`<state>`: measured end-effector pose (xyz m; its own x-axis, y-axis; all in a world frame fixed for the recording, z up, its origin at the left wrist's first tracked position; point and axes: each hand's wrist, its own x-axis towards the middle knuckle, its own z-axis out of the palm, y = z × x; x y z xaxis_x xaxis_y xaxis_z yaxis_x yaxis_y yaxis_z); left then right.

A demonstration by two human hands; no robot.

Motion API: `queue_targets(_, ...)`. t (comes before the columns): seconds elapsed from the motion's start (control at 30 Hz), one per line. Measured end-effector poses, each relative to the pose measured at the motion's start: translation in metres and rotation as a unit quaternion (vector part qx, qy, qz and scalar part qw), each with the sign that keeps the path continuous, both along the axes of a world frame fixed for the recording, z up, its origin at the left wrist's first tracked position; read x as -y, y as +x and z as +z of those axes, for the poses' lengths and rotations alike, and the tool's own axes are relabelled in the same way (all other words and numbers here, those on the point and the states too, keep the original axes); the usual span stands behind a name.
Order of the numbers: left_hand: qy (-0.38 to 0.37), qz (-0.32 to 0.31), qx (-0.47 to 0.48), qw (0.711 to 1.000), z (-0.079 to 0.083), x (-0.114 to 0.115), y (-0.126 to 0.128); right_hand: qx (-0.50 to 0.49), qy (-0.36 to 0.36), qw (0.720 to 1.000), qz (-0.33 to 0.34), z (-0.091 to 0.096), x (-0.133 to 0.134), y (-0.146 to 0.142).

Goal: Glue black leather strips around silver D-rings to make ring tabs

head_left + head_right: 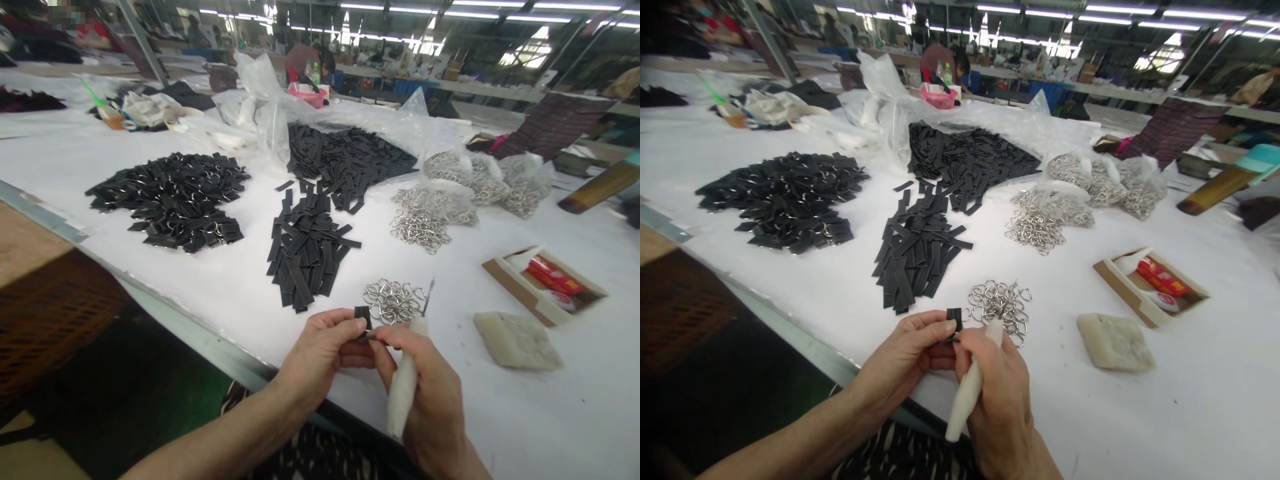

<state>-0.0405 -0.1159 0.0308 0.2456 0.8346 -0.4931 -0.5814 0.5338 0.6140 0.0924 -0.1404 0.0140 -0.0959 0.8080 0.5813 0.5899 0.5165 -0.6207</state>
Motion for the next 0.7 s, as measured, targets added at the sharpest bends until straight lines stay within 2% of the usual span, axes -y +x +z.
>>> queue_targets(0.07, 0.035, 0.0, -0.013, 0.999, -0.001, 0.003, 0.003, -0.036, -0.085, 0.995, -0.039, 0.006, 0.0, -0.003)
queue_targets(0.13, 0.07, -0.002, -0.027, 0.997, -0.003, 0.007, 0.003, -0.073, -0.166, 0.982, -0.05, 0.013, -0.001, -0.005)
queue_targets(0.27, 0.132, -0.023, -0.063, 0.989, -0.003, 0.011, 0.001, -0.114, -0.245, 0.961, -0.052, 0.022, -0.004, -0.004)
queue_targets(0.43, 0.129, -0.049, -0.115, 0.984, 0.002, 0.011, 0.0, -0.129, -0.28, 0.95, -0.049, 0.024, -0.006, -0.004)
queue_targets(0.7, 0.11, -0.039, -0.123, 0.986, 0.001, 0.012, 0.002, -0.157, -0.276, 0.946, -0.056, 0.024, -0.006, -0.005)
